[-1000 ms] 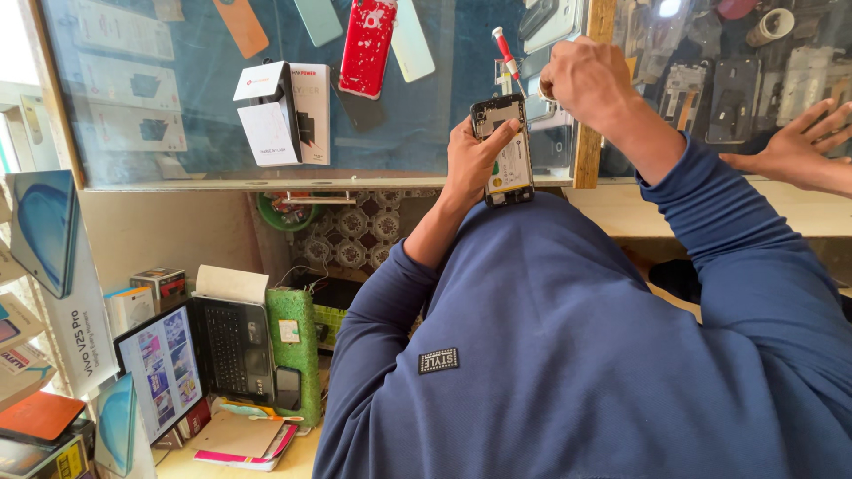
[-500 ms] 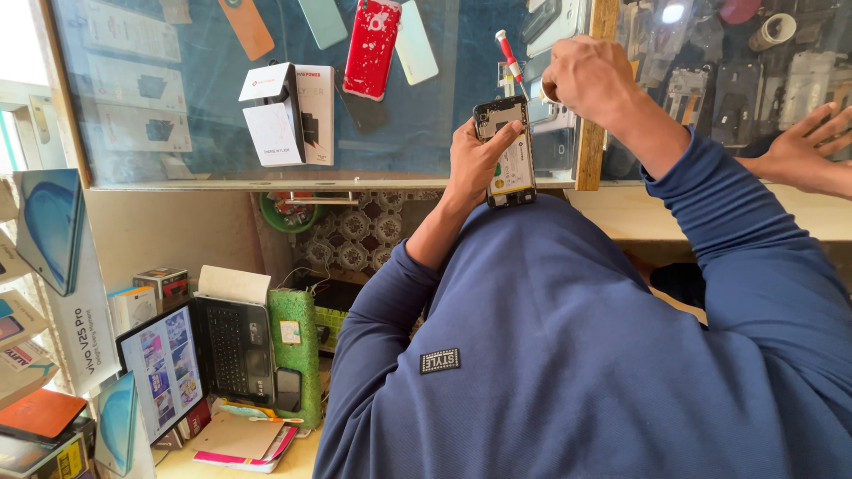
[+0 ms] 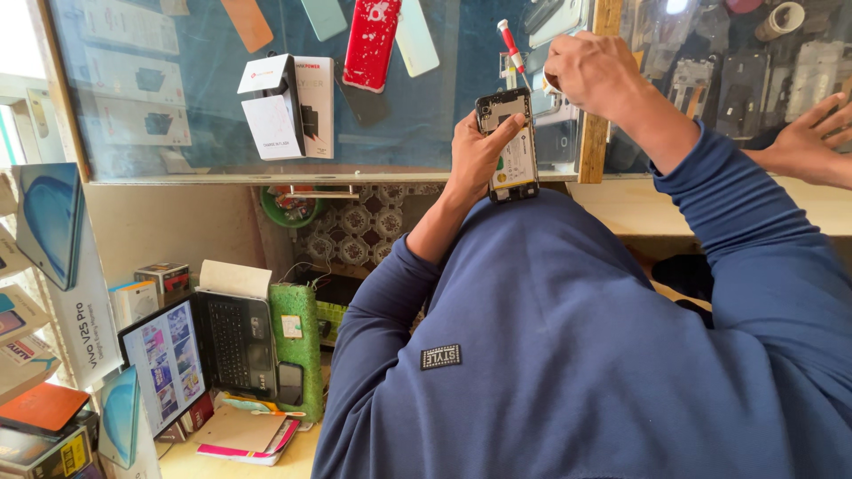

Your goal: The person repairs a disassembled smartphone at a glass counter, holding the phone body in one hand while using a red-handled screwdriver to unscrew and adjust internal components. They briefly press the power button to test the phone screen, then resume screwing components inside the phone.

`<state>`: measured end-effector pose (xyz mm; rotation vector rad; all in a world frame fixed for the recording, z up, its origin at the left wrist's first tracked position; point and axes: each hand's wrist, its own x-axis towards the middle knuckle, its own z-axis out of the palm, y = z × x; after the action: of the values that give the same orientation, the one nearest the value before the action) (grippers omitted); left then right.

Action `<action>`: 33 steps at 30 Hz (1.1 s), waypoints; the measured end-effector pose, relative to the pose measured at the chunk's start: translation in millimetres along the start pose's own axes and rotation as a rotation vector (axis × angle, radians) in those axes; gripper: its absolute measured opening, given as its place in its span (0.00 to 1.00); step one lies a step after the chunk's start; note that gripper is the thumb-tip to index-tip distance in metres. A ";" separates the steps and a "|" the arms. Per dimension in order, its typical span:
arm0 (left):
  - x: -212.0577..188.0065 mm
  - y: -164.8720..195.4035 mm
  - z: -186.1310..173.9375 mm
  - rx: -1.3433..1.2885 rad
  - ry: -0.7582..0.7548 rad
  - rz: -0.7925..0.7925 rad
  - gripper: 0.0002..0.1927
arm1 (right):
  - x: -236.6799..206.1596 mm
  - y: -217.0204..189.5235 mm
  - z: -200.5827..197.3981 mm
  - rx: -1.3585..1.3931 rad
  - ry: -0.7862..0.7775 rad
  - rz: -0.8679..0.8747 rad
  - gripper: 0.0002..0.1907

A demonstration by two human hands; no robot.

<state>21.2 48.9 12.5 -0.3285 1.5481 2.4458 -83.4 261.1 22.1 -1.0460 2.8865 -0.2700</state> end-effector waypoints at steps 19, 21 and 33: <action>-0.8 -0.5 -0.4 -0.022 0.007 -0.005 0.09 | -7.9 3.2 1.7 0.060 -0.107 0.098 0.12; -0.4 -1.4 -0.7 0.005 0.012 0.002 0.09 | -7.8 4.3 0.9 0.045 -0.076 0.085 0.10; 1.0 -4.7 -0.3 0.011 0.004 0.006 0.09 | -1.4 3.4 -6.5 0.075 -0.192 0.144 0.10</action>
<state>21.7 50.7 8.0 -0.3273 1.5663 2.4418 -85.2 265.5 27.9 -0.7998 2.7392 -0.2518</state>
